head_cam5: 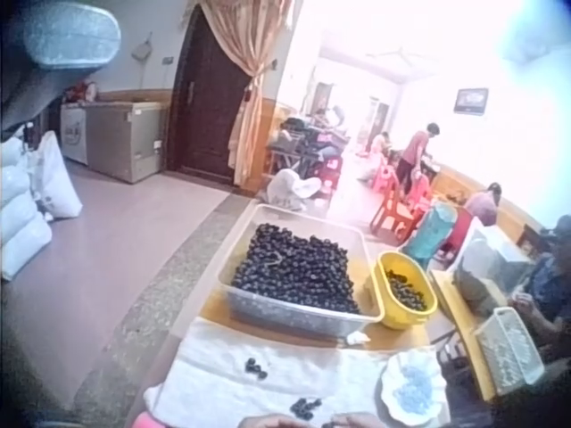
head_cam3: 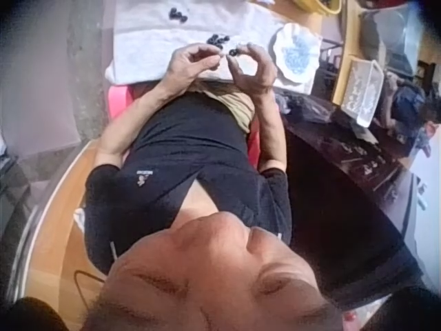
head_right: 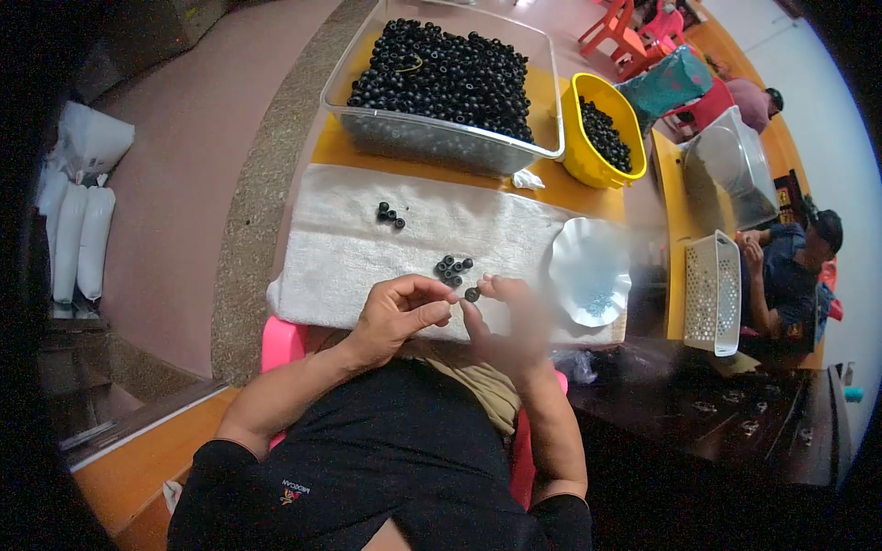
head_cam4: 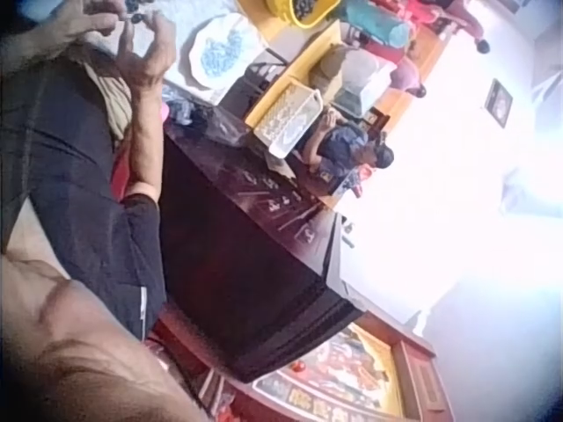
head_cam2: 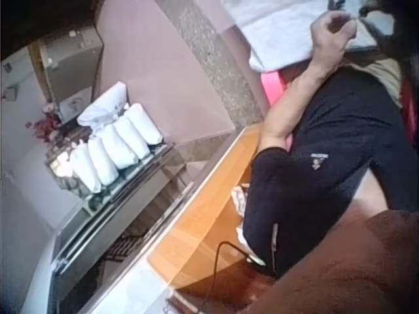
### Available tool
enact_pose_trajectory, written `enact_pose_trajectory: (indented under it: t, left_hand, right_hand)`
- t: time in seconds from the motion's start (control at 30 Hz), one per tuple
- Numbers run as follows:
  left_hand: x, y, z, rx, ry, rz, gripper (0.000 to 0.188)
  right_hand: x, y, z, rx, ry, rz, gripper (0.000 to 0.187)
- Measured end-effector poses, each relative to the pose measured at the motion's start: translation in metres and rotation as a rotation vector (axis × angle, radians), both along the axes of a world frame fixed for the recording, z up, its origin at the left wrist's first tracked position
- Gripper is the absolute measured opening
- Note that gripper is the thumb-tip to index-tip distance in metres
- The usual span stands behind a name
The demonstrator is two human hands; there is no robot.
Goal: Sorting small black seeds or beads by hand on a table into different containers.
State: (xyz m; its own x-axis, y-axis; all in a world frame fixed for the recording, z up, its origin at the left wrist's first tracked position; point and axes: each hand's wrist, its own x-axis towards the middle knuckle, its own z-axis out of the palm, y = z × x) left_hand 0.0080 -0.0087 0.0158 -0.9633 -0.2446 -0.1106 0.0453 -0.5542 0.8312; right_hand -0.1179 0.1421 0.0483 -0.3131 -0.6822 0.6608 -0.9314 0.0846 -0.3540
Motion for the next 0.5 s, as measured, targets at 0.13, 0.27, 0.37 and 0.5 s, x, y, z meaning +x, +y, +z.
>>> enact_pose_trajectory:
  t: [0.13,0.27,0.37,0.5]
  left_hand:
    - [0.001,0.003,-0.001,-0.046,0.006,0.008,0.021]
    - [0.001,0.005,-0.003,-0.046,0.014,0.020,0.021]
    - [0.001,0.005,-0.004,-0.058,0.015,0.020,0.021]
    - [-0.001,0.005,-0.002,-0.080,0.008,0.007,0.020]
  right_hand:
    - [-0.001,0.002,0.005,-0.006,0.005,-0.025,0.061]
    - [0.000,0.004,0.008,0.040,0.000,-0.021,0.054]
    - [0.001,0.004,0.009,0.044,-0.027,-0.015,0.051]
    - [-0.002,0.002,0.016,0.010,-0.004,0.008,0.048]
